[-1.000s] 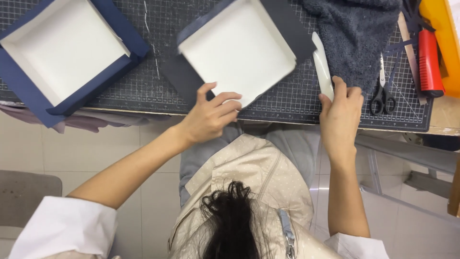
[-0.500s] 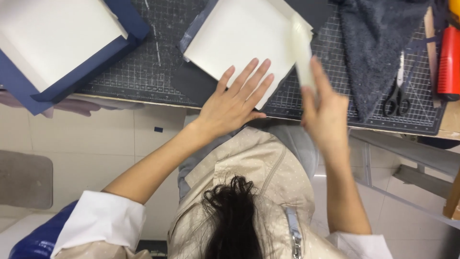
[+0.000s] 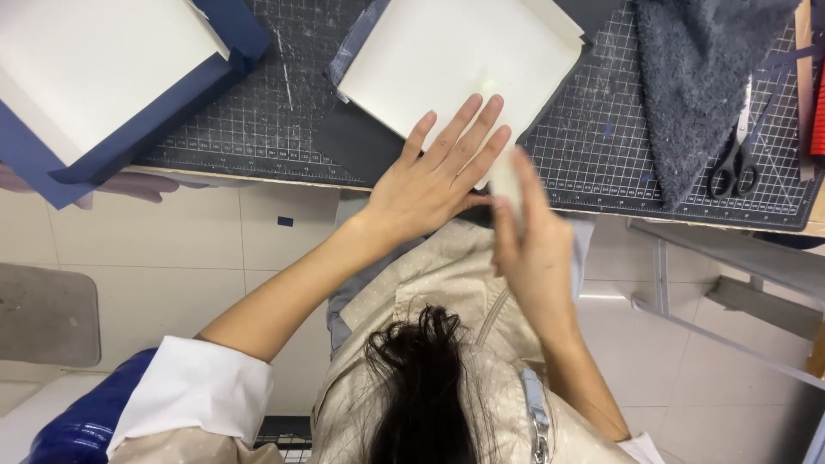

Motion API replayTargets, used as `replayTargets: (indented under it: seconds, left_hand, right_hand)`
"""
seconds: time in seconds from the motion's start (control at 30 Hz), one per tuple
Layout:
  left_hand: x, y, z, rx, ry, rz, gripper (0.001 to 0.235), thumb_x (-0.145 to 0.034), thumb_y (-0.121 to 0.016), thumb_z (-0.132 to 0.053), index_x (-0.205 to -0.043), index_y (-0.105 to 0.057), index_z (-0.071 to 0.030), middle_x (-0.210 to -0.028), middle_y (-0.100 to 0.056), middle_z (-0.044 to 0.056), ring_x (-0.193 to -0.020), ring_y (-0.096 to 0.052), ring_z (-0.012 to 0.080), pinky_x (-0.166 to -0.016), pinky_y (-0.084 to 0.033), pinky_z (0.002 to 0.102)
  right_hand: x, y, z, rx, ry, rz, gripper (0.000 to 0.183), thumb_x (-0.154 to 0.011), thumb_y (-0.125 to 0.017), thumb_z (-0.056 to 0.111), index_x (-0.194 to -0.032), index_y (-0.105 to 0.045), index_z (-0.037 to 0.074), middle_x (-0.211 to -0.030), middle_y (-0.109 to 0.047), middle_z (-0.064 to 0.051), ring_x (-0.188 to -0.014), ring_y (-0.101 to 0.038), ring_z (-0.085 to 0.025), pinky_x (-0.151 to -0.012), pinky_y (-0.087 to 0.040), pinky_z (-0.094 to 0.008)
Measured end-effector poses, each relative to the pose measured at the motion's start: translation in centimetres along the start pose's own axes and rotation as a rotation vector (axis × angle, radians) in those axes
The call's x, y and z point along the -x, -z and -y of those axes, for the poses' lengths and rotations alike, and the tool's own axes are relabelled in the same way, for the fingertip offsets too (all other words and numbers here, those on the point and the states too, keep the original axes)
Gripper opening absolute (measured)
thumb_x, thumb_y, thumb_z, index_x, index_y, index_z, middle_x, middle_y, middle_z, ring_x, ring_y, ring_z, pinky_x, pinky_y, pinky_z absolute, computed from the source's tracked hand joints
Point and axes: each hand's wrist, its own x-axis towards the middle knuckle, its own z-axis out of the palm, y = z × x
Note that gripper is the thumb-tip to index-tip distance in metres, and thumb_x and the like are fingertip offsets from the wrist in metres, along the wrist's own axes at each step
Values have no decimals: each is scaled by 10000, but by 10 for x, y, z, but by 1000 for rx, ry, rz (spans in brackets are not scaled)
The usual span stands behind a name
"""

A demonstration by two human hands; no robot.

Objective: Assembling and covering gift boxes with decorative paper using glue, a brush, and a bone folder.

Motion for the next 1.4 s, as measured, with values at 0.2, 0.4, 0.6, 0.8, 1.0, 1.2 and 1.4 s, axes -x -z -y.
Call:
replayTargets:
  seconds: [0.2, 0.4, 0.6, 0.8, 1.0, 1.2, 1.4]
  left_hand:
    - [1, -4, -1, 196, 12, 176, 719, -1249, -575, -342, -1597, -28, -32, -1673, -90, 258, -1583, -134, 389, -1186, -2, 571]
    - [9, -30, 0, -87, 15, -72, 869, -1161, -521, -428, -1581, 144, -58, -1688, -139, 290, -1617, -223, 358, -1272, -51, 537]
    - [9, -31, -3, -83, 4, -26, 1018, -1158, -664, -561, -1584, 122, -73, -1682, -120, 293, -1611, -195, 366, -1252, -29, 546]
    - [1, -37, -3, -6, 33, -210, 795, -1154, -472, -485, -1611, 61, -111, -1668, -189, 264, -1567, -258, 350, -1238, -48, 537]
    - [-4, -37, -5, 80, 45, -349, 783, -1056, -474, -522, -1629, -74, -168, -1633, -300, 225, -1505, -351, 315, -1200, -135, 518]
    - [-4, -34, -9, 77, 50, -351, 759, -1049, -456, -530, -1626, -107, -182, -1615, -342, 219, -1485, -382, 311, -1192, -138, 508]
    - [-6, -32, -8, 77, 67, -323, 744, -1036, -467, -520, -1619, -128, -205, -1615, -346, 204, -1475, -398, 296, -1182, -139, 501]
  right_hand:
    - [2, -17, 7, 0, -42, 29, 518, -1060, -508, 82, -1531, -294, 49, -554, -570, 17, -362, -499, -72, -304, -476, -189]
    - [2, -28, 5, -6, -4, -40, 498, -1065, -470, 105, -1528, -305, 28, -580, -559, -28, -417, -528, -135, -402, -469, -280]
    - [1, -18, 11, -50, -63, 9, 514, -1046, -473, 143, -1527, -308, 63, -536, -578, -30, -390, -554, -131, -425, -527, -277]
    - [-30, -11, -41, 235, 249, -149, 484, -1030, -544, 37, -1501, -454, 107, -879, -661, -63, -668, -571, -166, -610, -536, -276]
    - [-100, 19, -92, 669, 399, -457, 455, -1076, -496, 75, -1511, -529, 204, -857, -510, -33, -763, -525, -232, -651, -425, -343]
    - [-130, 51, -92, 469, 437, -464, 455, -1022, -578, -27, -1459, -568, 101, -880, -589, -175, -832, -627, -399, -697, -485, -441]
    - [-107, 59, -66, 173, 258, -299, 418, -988, -550, -61, -1384, -644, 34, -967, -682, -289, -950, -683, -473, -760, -541, -499]
